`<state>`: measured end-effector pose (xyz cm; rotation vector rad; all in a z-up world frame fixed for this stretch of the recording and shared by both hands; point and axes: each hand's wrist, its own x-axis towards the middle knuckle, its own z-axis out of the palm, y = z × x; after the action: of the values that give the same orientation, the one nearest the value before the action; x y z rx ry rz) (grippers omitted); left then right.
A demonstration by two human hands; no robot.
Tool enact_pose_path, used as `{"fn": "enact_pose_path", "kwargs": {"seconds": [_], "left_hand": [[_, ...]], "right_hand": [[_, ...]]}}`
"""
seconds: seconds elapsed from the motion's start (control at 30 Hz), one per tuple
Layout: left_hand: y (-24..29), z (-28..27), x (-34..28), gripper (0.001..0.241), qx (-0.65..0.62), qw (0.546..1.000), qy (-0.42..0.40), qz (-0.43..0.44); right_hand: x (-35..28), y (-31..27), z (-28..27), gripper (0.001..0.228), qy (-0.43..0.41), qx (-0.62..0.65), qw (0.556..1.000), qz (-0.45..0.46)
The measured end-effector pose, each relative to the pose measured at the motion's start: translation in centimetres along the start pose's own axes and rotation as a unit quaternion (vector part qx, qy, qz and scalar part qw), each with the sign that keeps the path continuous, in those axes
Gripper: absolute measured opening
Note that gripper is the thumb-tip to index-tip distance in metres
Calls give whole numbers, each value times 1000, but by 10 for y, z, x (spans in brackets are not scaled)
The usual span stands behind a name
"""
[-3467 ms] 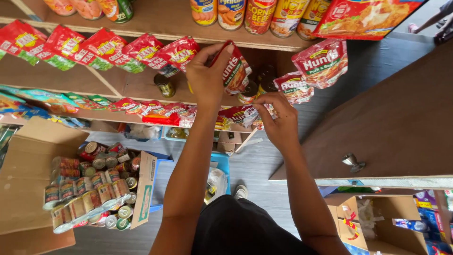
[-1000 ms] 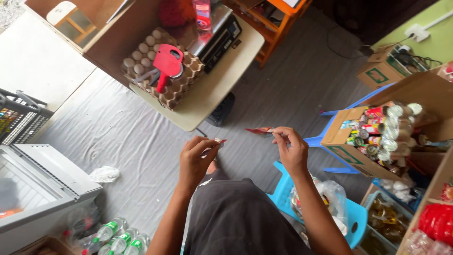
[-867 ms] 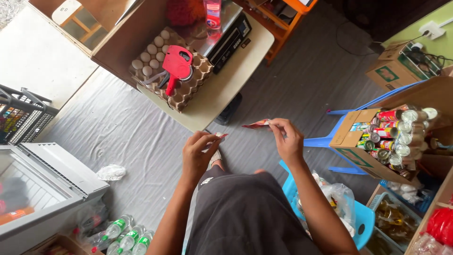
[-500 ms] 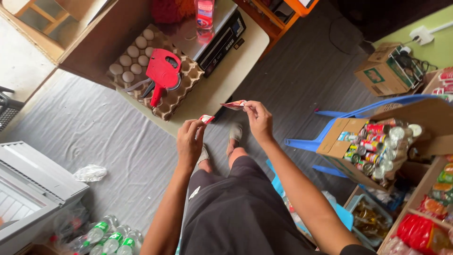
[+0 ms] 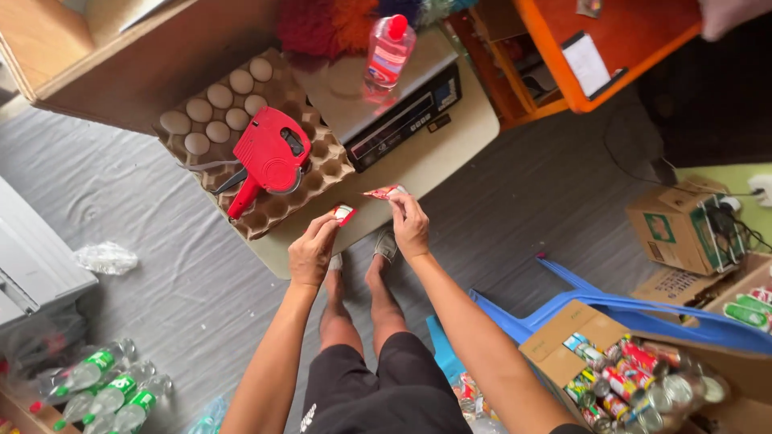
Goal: The recorder is picking various canned goods and packaged food items from shelves and placing them into a plastic bag.
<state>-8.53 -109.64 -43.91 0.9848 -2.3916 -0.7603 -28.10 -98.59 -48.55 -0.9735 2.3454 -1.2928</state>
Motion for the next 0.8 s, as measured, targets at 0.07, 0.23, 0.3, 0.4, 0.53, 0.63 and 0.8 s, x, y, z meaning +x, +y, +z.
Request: {"fn": "enact_pose_path", "kwargs": {"seconds": [0.07, 0.23, 0.3, 0.4, 0.53, 0.63, 0.8], "left_hand": [[-16, 7, -1, 12, -3, 1000, -9, 3], [-49, 13, -23, 19, -18, 998, -56, 32], [-63, 14, -39, 18, 9, 994, -109, 3], [-99, 29, -77, 18, 18, 992, -117, -29], [-125, 40, -85, 15, 37, 990, -125, -52], [-128, 42, -86, 12, 9, 989, -123, -81], [-131, 41, -79, 19, 71, 993, -92, -34]], "right_hand": [[6, 4, 15, 9, -21, 25, 999, -13], [-17, 31, 46, 13, -55, 16, 994, -91], [-38, 47, 65, 16, -63, -18, 996, -68], [-62, 69, 85, 17, -72, -15, 996, -42], [-68, 74, 106, 19, -65, -30, 997, -13], [-66, 64, 107, 20, -52, -49, 997, -25], [-65, 62, 112, 21, -55, -81, 995, -4]]}}
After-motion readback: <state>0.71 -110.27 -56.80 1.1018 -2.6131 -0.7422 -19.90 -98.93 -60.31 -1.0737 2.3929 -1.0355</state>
